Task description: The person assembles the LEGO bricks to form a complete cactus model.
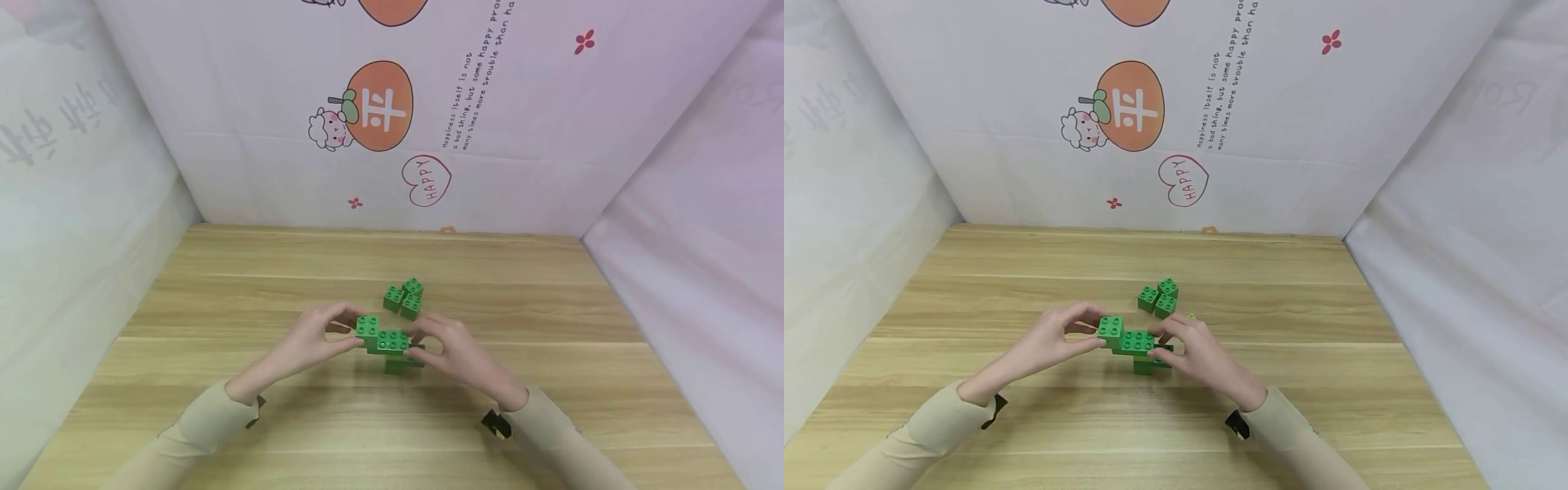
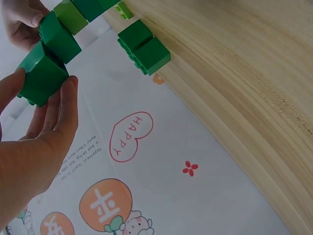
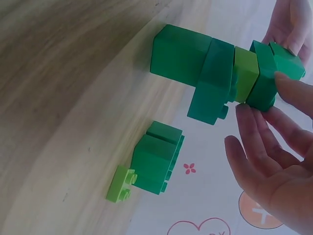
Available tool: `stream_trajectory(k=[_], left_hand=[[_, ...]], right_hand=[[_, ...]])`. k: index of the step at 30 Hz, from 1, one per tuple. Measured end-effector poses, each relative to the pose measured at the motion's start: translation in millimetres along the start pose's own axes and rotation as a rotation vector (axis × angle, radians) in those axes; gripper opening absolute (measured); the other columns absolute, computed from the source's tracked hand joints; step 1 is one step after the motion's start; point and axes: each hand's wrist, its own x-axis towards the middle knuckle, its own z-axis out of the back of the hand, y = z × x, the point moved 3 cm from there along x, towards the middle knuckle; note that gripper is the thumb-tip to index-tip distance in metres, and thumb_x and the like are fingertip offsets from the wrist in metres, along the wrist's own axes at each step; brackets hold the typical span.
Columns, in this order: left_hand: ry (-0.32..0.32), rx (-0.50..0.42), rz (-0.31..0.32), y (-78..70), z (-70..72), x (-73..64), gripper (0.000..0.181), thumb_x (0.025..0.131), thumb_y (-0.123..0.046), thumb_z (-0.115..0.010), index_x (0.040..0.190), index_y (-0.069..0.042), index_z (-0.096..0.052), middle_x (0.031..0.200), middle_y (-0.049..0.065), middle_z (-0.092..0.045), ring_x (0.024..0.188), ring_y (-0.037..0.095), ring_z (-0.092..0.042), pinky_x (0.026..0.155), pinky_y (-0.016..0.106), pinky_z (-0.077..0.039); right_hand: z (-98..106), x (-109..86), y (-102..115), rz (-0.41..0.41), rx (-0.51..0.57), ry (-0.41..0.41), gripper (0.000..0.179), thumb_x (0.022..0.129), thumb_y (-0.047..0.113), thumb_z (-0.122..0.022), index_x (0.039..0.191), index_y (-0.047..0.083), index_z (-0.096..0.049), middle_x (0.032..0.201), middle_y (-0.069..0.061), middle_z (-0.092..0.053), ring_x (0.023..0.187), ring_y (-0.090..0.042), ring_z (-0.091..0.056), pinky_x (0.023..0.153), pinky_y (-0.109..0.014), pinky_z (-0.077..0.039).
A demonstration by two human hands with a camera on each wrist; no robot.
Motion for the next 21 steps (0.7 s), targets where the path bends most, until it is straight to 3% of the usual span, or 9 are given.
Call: stream_trajectory(k=[14,21], left_hand=[[-0.013,-0.020,-0.009,1.5,-1.5,0.0,0.037,0.087,-0.014,-0.075,0.122,-0.010,-0.062,0.113,0.008,-0.073,0.104,0.022,-0.071,0.093,0.032,-0.061],[-0.032,-0.033,-0.056,3.8,-3.6,0.5,0.037,0.087,-0.013,-0.075,0.122,-0.010,-0.064,0.114,0.006,-0.073,0.103,0.020,-0.072,0.093,0.036,-0.061]], right_hand=[[-1.9,1.6,-1.3,-0.013,0.048,-0.019,0.026,0.082,0.012,-0.079,0.107,0.009,-0.070,0.098,-0.002,-0.075,0.090,-0.014,-0.073,0.082,-0.035,-0.063],[-2.0,1.6,-2.5,-0.010,0.068,-0.024,0.026,0.081,0.011,-0.080,0.105,0.007,-0.071,0.098,-0.004,-0.075,0.090,-0.017,-0.073,0.081,-0.037,-0.064]])
